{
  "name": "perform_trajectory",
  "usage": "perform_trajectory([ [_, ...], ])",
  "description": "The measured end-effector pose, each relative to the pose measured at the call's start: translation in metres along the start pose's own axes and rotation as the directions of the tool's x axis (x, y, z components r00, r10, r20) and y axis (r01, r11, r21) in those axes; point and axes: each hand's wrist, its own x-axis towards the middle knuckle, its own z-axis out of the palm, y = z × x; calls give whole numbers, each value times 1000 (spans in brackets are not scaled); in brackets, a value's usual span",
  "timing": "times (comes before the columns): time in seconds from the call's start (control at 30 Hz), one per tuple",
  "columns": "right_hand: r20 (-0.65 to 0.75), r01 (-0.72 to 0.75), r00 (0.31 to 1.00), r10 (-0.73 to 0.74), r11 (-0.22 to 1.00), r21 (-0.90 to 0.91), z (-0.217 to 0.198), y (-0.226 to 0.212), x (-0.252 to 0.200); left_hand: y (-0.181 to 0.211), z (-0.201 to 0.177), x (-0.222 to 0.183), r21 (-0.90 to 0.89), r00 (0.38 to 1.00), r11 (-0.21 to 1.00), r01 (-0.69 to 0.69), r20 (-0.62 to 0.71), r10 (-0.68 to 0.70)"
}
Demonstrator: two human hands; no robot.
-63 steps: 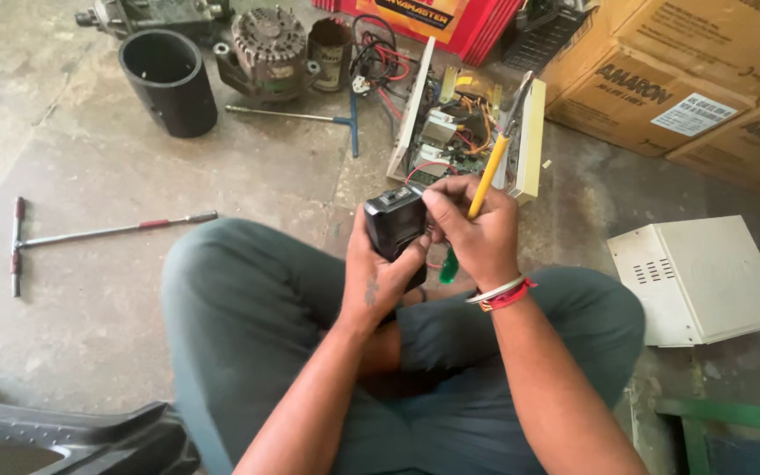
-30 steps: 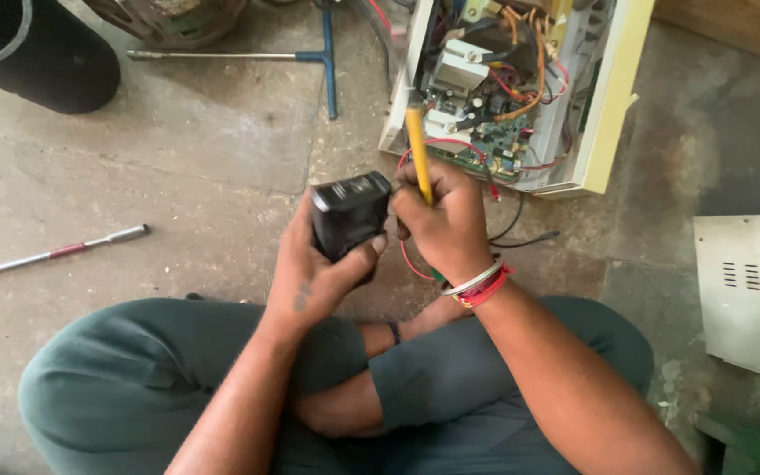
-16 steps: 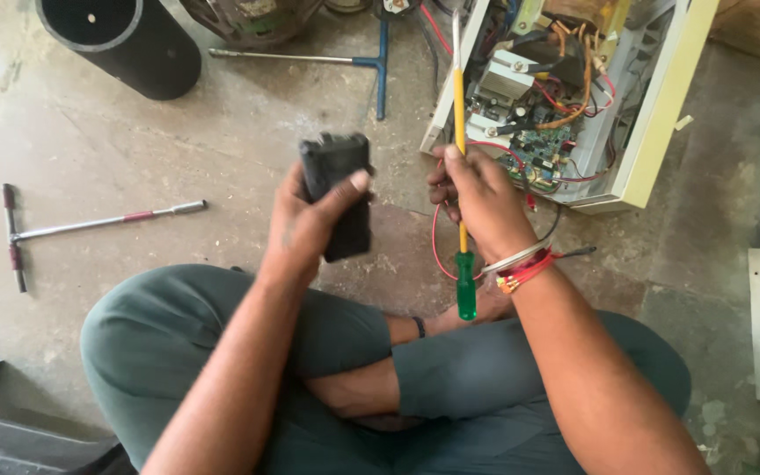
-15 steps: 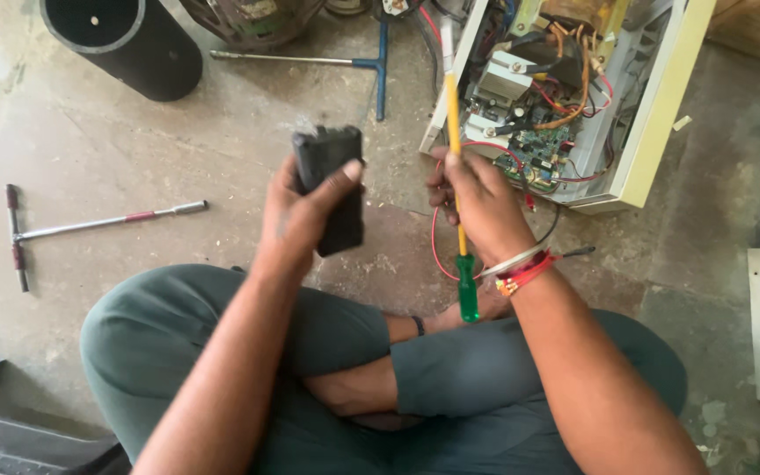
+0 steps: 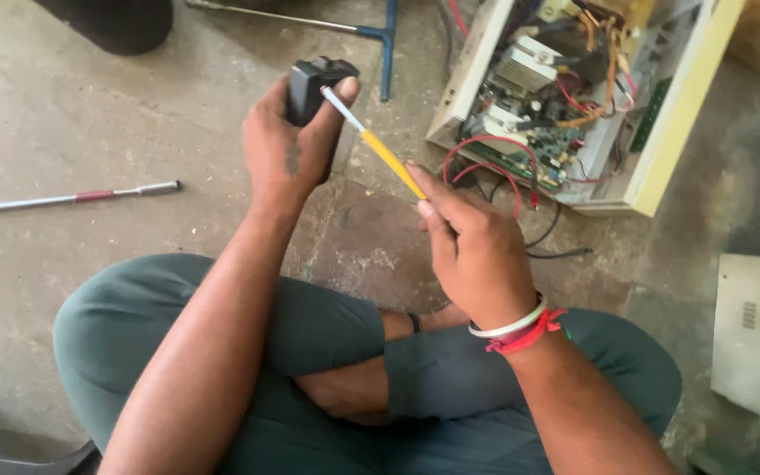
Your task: The person uses a screwdriver to pry open and unscrew the casing of a handheld electronic device, exposing its internal circuit board.
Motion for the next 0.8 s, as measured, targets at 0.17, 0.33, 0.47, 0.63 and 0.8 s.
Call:
perform_trajectory([
  [0.17, 90, -79, 993, 73, 994, 71, 8, 12, 11, -6, 0, 8, 154, 997, 986, -70, -10, 72],
  [0.33, 532, -606, 776, 340, 636, 477, 0, 40, 17, -17, 1, 10, 216, 944, 923, -318, -19, 330],
  [0.47, 692, -727, 677, 250, 374, 576, -6, 61, 15, -21, 2, 8, 267, 902, 868, -418, 4, 432],
  [0.63, 512, -647, 757, 406, 573, 503, 15, 69, 6, -32, 5, 5, 380, 916, 835, -397, 116, 383],
  [0.8, -8, -172, 985, 172, 984, -44, 33, 62, -9, -37, 12, 7, 471, 935, 808, -354, 168, 312],
])
